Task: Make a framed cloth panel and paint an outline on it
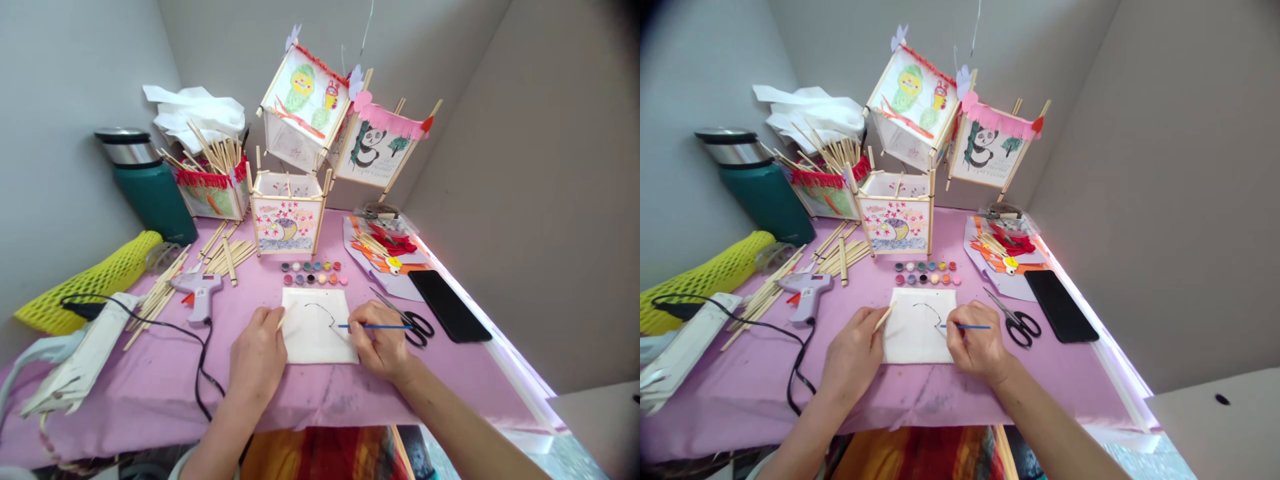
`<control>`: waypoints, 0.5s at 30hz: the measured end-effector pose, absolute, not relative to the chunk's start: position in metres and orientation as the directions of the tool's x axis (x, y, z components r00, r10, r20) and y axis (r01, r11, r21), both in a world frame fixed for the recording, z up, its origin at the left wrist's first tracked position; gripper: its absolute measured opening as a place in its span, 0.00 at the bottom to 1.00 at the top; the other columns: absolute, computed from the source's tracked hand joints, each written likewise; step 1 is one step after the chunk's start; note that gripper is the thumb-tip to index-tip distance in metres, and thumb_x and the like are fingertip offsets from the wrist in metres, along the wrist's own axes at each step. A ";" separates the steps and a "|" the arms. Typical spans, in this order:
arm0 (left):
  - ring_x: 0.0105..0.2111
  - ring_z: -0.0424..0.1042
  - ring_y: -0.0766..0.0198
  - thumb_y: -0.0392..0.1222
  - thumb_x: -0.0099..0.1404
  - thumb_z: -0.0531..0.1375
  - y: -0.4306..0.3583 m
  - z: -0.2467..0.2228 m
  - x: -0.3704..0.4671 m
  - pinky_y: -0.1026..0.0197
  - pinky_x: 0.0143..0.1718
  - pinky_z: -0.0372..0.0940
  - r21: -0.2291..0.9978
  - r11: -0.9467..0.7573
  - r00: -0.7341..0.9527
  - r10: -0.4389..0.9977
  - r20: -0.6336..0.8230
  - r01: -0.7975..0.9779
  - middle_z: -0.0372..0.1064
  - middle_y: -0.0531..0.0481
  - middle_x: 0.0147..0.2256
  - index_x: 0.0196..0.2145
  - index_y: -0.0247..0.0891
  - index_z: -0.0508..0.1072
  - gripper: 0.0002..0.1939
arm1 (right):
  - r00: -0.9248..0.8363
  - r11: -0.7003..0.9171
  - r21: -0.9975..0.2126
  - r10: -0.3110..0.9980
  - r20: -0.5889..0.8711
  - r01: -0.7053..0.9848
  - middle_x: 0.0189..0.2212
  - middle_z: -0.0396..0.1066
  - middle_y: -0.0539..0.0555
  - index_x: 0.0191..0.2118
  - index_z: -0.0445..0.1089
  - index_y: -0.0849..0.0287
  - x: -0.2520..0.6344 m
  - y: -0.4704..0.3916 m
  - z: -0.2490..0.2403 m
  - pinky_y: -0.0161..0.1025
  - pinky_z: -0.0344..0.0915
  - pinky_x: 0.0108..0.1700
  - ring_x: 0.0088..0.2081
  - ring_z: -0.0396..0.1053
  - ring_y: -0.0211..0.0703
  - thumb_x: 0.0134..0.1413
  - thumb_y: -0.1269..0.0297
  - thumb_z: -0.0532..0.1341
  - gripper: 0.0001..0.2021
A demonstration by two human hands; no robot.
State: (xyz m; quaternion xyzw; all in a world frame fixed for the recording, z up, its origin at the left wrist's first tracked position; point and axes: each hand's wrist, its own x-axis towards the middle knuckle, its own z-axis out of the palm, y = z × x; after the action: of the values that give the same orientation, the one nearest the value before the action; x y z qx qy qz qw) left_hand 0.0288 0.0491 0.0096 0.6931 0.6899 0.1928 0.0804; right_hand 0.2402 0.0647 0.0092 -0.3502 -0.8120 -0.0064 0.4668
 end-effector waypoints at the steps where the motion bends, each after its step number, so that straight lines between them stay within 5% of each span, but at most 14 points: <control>1: 0.42 0.70 0.59 0.31 0.64 0.48 0.049 0.009 0.029 0.59 0.41 0.64 0.378 -0.037 -0.026 0.987 0.158 0.925 0.68 0.48 0.44 0.51 0.39 0.68 0.20 | -0.304 0.748 -0.320 0.565 0.767 0.582 0.20 0.65 0.50 0.28 0.62 0.58 0.241 0.065 0.009 0.38 0.57 0.29 0.23 0.62 0.39 0.50 0.75 0.54 0.05; 15: 0.41 0.71 0.60 0.31 0.63 0.48 0.049 0.008 0.027 0.61 0.40 0.64 0.374 -0.047 -0.021 0.984 0.175 0.926 0.69 0.48 0.44 0.50 0.40 0.68 0.20 | -0.227 0.667 -0.342 0.613 0.757 0.662 0.21 0.65 0.50 0.28 0.62 0.57 0.245 0.068 0.003 0.38 0.58 0.29 0.24 0.62 0.39 0.52 0.73 0.54 0.05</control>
State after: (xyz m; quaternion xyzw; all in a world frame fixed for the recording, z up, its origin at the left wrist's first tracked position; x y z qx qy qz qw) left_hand 0.0274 0.0487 0.0081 0.6958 0.6866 0.1980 0.0732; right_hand 0.2450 0.0679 0.0029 -0.4074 -0.7827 -0.0259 0.4698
